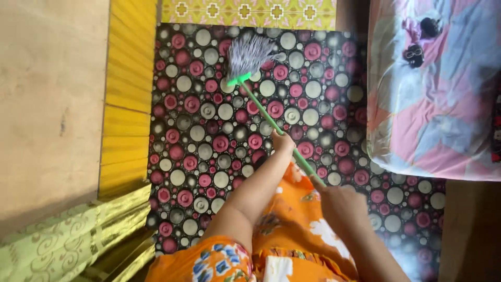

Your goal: The person mops the floor using a green-handled mop, moving across wooden flooring and patterned rugs. They navigate around furniture and a standing fan, repeatedly sweeping the mop head over different floor areas.

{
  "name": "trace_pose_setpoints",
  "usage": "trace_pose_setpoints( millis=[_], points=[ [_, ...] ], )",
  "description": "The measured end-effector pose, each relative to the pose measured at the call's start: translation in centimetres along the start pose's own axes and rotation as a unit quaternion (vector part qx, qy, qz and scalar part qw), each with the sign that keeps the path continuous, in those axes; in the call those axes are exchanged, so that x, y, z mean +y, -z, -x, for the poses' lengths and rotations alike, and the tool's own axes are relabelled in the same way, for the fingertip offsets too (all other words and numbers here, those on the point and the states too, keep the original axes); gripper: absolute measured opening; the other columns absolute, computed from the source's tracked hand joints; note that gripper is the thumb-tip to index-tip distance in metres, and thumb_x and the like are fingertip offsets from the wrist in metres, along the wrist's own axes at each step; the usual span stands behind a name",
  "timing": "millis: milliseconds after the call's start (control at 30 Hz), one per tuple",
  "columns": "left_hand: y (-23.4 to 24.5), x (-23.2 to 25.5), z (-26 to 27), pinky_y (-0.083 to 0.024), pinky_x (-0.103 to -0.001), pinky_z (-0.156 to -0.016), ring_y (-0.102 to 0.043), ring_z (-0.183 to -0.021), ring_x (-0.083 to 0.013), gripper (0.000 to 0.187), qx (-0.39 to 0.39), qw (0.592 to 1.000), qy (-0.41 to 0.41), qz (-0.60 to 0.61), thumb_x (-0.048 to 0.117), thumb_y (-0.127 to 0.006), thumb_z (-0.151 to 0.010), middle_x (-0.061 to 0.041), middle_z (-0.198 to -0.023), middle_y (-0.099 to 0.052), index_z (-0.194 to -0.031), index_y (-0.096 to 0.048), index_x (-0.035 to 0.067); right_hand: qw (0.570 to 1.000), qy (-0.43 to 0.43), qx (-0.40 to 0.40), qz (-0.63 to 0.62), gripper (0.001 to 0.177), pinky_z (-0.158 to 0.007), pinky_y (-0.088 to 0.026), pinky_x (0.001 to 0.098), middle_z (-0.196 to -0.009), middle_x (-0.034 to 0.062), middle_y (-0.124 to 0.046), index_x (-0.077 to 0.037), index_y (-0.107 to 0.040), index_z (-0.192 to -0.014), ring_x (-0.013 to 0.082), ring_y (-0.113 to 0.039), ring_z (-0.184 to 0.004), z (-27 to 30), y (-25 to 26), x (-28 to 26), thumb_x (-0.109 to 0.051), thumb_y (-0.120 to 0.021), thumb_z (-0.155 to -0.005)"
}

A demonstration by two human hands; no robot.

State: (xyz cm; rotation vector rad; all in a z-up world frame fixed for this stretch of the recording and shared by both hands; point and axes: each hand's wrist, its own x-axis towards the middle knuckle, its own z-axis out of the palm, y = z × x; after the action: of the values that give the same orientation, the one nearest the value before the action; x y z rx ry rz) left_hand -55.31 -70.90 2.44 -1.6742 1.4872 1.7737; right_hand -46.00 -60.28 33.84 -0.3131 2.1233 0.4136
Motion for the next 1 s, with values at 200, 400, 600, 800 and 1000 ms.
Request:
trace_pose_setpoints(
  millis=[200, 400, 600, 800, 1000],
  points=[
    [3.0, -2.0, 4.4, -0.061, -0.031, -0.060, -0.070, -0.080, -0.0249, 0.051, 0.029, 0.997, 0.017, 0.077, 0.008, -0.036, -0.104, -0.018, -0.129, -0.064, -0.154, -0.037, 0.018, 0.997, 0.024, 0.042, -0.068, 0.065, -0.074, -0.057, 0.0468, -0.100, 0.0021, -0.076, -0.062, -0.033, -0.152, 0.0297, -0.075, -0.095, 1.9, -1.4, 2.6, -0.028, -0.043, -0.097],
    [2.6, -5.9, -11.1, -0.028, -0.038, -0.128, -0.030, -0.155, -0.0274, 0.056, 0.017, 0.878, -0.139, -0.457, 0.027, -0.054, -0.099, -0.016, -0.162, -0.041, -0.152, -0.047, 0.011, 0.977, 0.111, 0.178, -0.025, 0.043, -0.066, -0.060, 0.0481, -0.085, 0.0104, -0.069, -0.035, -0.052, -0.145, 0.0325, -0.076, -0.077, 1.2, -0.5, -0.6, -0.028, -0.043, -0.103],
    [4.3, -0.4, -10.2, -0.047, -0.036, -0.115, -0.060, -0.134, -0.0240, 0.060, 0.138, 0.979, -0.094, -0.117, 0.041, -0.050, -0.097, -0.001, -0.147, -0.058, -0.156, -0.042, 0.032, 0.994, 0.082, 0.067, -0.009, 0.061, -0.071, -0.061, 0.0462, -0.092, 0.0084, -0.072, -0.038, -0.030, -0.161, 0.0294, -0.078, -0.087, -4.1, 0.7, -4.8, -0.027, -0.034, -0.101],
    [8.8, 12.3, -10.0, -0.048, -0.041, -0.111, -0.062, -0.131, -0.0293, 0.067, 0.084, 0.970, -0.062, -0.218, 0.040, -0.040, -0.096, -0.006, -0.147, -0.060, -0.162, -0.031, 0.032, 0.994, 0.098, 0.033, 0.047, 0.062, -0.081, -0.063, 0.0437, -0.102, 0.0105, -0.074, -0.024, -0.024, -0.165, 0.0278, -0.077, -0.096, -10.4, 8.9, -11.6, -0.026, -0.041, -0.105],
    [10.2, 22.4, -21.7, -0.065, -0.039, -0.085, -0.079, -0.070, -0.0218, 0.065, 0.048, 0.979, -0.064, -0.189, 0.032, -0.039, -0.100, -0.009, -0.115, -0.075, -0.164, -0.024, 0.028, 0.991, 0.127, -0.009, -0.050, 0.065, -0.083, -0.060, 0.0548, -0.103, 0.0201, -0.073, -0.025, -0.017, -0.167, 0.0384, -0.075, -0.098, -17.3, 20.1, -16.3, -0.035, -0.035, -0.106]
  ],
)
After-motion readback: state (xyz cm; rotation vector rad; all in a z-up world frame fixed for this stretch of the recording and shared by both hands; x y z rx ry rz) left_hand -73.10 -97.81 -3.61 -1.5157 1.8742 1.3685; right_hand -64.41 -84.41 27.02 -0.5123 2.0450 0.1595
